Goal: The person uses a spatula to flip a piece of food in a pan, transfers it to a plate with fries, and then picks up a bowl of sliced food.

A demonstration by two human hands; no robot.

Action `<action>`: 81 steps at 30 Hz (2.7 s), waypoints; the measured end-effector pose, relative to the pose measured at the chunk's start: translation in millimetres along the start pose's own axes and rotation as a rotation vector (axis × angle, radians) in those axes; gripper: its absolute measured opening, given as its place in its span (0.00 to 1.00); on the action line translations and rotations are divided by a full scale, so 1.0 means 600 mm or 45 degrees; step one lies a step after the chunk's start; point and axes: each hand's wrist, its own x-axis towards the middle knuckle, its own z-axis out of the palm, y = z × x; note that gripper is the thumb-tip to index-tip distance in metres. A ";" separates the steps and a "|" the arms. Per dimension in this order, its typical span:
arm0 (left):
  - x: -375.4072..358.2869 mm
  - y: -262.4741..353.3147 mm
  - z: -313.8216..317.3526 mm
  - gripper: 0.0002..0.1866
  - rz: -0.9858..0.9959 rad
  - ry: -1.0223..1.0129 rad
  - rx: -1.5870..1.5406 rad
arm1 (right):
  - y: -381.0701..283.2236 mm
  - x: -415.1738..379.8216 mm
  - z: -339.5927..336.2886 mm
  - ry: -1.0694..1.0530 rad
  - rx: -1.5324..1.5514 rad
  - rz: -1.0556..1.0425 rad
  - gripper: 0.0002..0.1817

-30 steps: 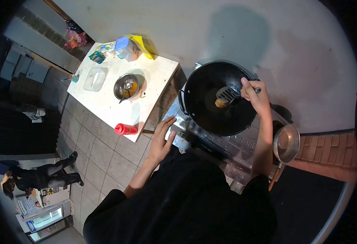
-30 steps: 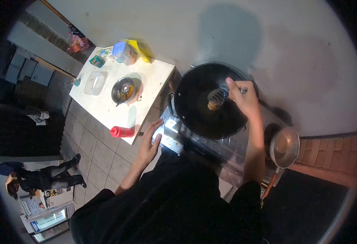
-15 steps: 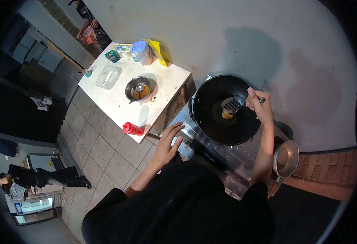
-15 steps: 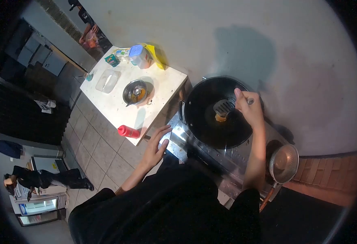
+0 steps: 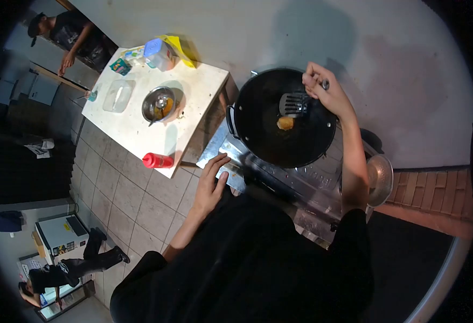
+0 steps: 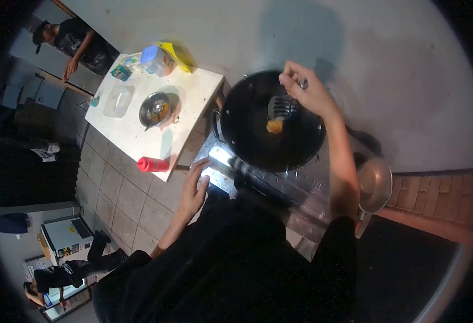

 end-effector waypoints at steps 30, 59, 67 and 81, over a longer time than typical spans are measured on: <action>0.020 -0.009 -0.011 0.16 -0.071 0.071 -0.043 | 0.098 0.081 0.013 0.085 0.058 -0.120 0.31; 0.102 -0.054 -0.081 0.22 0.194 0.067 -0.098 | 0.054 -0.023 0.018 0.932 -0.424 0.300 0.29; 0.162 -0.087 -0.131 0.18 -0.036 0.216 -0.299 | 0.090 -0.021 0.022 1.068 -0.454 0.337 0.29; 0.239 -0.161 -0.190 0.26 0.099 0.055 -0.379 | 0.060 -0.082 0.105 1.303 -0.114 0.318 0.24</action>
